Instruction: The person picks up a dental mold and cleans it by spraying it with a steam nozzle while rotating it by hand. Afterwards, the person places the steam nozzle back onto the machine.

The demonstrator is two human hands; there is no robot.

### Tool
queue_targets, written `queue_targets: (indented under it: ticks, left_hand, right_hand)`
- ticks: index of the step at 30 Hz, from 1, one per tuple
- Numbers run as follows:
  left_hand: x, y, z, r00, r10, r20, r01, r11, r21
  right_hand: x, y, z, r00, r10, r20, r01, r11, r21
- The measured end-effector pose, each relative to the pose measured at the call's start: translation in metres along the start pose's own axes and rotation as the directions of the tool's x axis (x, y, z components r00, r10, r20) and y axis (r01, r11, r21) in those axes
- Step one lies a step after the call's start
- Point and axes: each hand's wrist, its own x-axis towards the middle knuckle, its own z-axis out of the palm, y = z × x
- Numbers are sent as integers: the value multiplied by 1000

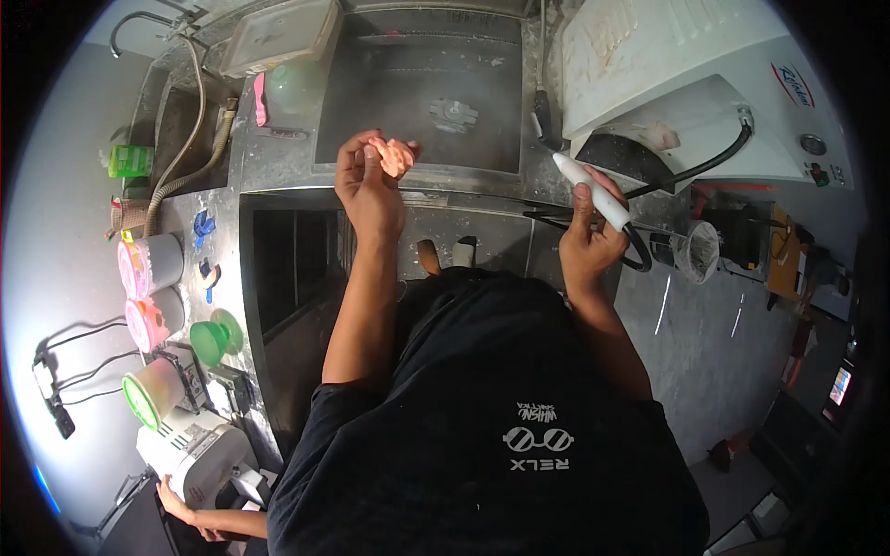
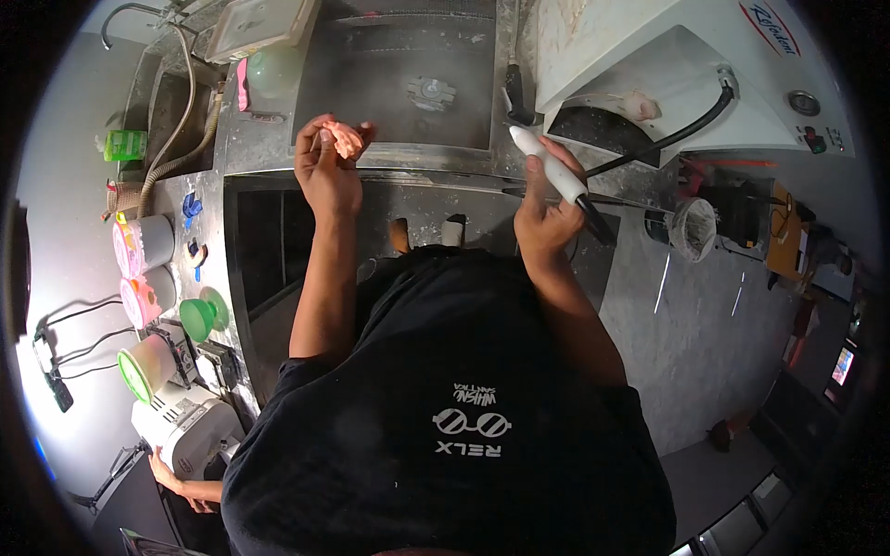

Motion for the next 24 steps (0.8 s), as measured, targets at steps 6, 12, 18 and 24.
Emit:
queue_targets:
  ticks: [6,12,18,24]
  left_hand:
    - [-3,0,-11,977,-200,-78,198,980,-27]
    - [-9,4,-11,958,-286,-31,281,953,-109]
    - [-13,8,2,966,-257,37,259,963,-68]
    - [-14,6,2,973,-215,80,212,976,37]
  right_hand:
    - [-1,2,2,1000,1,-10,-1,1000,7]
    - [-2,-1,4,1000,-1,2,1,1000,-20]
    - [0,-7,7,999,26,33,-27,1000,10]
    - [8,-23,11,997,13,74,-19,997,75]
